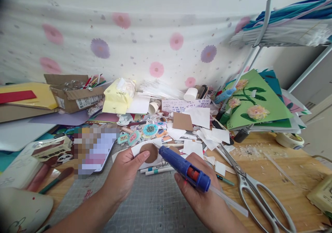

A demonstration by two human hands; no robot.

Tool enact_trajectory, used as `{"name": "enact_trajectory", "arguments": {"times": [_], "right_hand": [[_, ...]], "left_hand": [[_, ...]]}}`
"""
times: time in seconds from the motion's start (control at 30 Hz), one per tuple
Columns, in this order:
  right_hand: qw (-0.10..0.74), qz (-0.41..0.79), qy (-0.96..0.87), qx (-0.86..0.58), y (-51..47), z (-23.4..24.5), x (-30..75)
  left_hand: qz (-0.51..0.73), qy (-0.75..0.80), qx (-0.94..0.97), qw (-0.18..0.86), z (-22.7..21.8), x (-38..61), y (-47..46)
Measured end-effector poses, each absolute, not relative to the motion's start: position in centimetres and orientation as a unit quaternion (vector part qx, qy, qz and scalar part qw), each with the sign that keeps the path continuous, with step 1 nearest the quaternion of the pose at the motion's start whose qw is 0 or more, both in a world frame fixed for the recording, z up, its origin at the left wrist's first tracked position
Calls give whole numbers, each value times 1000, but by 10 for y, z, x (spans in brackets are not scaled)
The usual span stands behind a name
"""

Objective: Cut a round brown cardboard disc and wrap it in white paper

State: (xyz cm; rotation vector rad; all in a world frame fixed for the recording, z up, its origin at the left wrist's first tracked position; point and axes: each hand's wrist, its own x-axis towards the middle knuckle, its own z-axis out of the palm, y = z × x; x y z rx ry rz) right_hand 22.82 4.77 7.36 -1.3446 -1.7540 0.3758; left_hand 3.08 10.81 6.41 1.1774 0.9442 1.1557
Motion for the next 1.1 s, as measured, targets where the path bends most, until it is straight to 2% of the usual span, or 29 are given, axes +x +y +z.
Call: {"name": "enact_trajectory", "arguments": {"times": [0.57,1.1], "right_hand": [[427,229,-700,-524,48,73,228],[424,197,-705,-534,48,68,229]], "left_hand": [[514,387,466,608,64,32,110],[520,377,450,621,64,31,110]]}}
